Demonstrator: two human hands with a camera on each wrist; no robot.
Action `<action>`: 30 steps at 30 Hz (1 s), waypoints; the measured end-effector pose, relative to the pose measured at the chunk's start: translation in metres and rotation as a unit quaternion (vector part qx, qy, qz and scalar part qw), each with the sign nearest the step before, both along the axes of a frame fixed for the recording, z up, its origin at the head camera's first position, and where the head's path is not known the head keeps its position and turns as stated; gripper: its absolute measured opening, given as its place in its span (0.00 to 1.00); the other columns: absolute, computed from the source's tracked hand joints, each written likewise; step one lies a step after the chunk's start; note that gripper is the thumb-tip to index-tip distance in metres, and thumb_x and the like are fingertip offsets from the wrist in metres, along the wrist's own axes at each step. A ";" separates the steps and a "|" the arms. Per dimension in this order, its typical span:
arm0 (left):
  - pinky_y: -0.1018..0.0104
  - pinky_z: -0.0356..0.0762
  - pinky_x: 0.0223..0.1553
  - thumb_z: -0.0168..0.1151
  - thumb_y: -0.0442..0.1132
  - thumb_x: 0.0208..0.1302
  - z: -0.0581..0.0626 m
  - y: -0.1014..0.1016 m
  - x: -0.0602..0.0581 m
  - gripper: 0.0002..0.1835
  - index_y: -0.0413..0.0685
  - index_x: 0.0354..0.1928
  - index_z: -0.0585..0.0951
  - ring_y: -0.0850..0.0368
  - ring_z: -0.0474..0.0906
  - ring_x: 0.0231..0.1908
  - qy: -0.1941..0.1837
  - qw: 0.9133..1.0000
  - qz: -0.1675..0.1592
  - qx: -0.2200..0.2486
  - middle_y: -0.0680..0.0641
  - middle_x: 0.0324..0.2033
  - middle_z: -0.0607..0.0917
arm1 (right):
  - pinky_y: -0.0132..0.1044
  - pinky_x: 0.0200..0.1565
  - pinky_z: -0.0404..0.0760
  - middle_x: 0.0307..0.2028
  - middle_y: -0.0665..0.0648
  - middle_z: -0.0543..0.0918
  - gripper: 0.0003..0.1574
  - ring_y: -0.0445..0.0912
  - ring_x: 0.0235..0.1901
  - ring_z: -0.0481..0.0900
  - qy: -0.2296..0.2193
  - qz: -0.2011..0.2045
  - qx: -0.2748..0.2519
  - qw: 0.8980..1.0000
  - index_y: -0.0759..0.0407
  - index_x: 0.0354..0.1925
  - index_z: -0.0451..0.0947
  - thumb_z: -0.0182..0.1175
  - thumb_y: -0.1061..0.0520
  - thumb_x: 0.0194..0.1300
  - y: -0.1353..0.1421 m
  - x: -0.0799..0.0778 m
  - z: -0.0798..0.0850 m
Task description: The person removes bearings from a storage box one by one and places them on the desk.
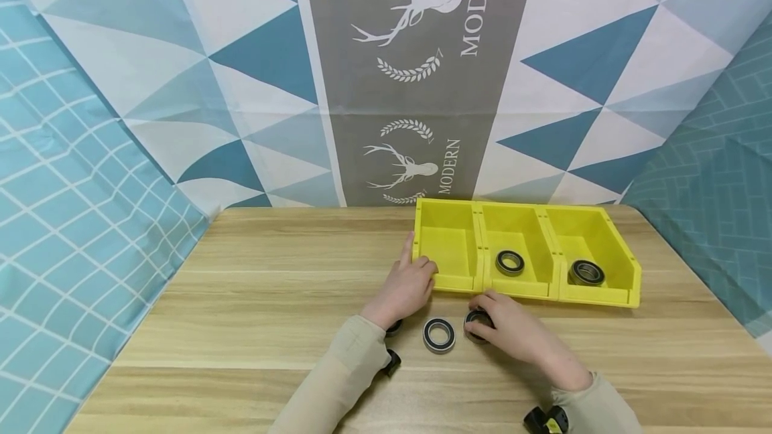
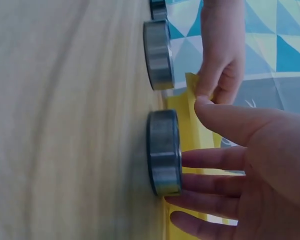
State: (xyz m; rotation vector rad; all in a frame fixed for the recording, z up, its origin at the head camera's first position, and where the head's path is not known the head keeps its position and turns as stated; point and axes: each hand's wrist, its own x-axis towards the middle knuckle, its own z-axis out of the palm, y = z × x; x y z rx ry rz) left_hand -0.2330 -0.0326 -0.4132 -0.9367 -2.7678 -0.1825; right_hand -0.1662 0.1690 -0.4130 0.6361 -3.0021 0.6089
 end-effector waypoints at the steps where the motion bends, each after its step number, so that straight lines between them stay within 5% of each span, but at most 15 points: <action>1: 0.53 0.76 0.48 0.53 0.40 0.63 0.000 0.000 0.000 0.09 0.49 0.42 0.78 0.39 0.37 0.69 0.001 1.000 0.000 -0.001 0.51 0.41 0.80 | 0.44 0.44 0.76 0.38 0.52 0.77 0.21 0.45 0.39 0.76 0.007 -0.001 0.000 1.000 0.59 0.44 0.77 0.60 0.47 0.57 0.001 0.000 0.001; 8: 0.53 0.75 0.48 0.53 0.40 0.63 -0.001 0.000 0.000 0.09 0.49 0.42 0.78 0.40 0.36 0.69 -0.001 1.000 -0.001 0.000 0.51 0.40 0.80 | 0.43 0.39 0.78 0.37 0.51 0.80 0.20 0.44 0.36 0.78 0.042 -0.034 0.002 0.999 0.57 0.43 0.78 0.62 0.47 0.56 0.008 -0.005 0.004; 14: 0.52 0.75 0.48 0.52 0.40 0.64 0.000 0.000 0.000 0.09 0.49 0.43 0.78 0.40 0.35 0.69 -0.009 1.000 0.002 0.002 0.50 0.41 0.80 | 0.36 0.31 0.75 0.27 0.46 0.77 0.09 0.39 0.28 0.74 0.078 -0.063 -0.014 0.995 0.53 0.33 0.77 0.63 0.51 0.55 0.014 -0.013 0.011; 30: 0.51 0.75 0.48 0.52 0.40 0.64 -0.001 0.001 -0.001 0.09 0.49 0.42 0.78 0.40 0.34 0.69 -0.014 1.000 0.003 0.002 0.51 0.41 0.80 | 0.44 0.35 0.77 0.32 0.56 0.79 0.07 0.47 0.32 0.76 0.097 -0.097 -0.041 0.990 0.61 0.35 0.77 0.56 0.60 0.58 0.040 -0.040 0.019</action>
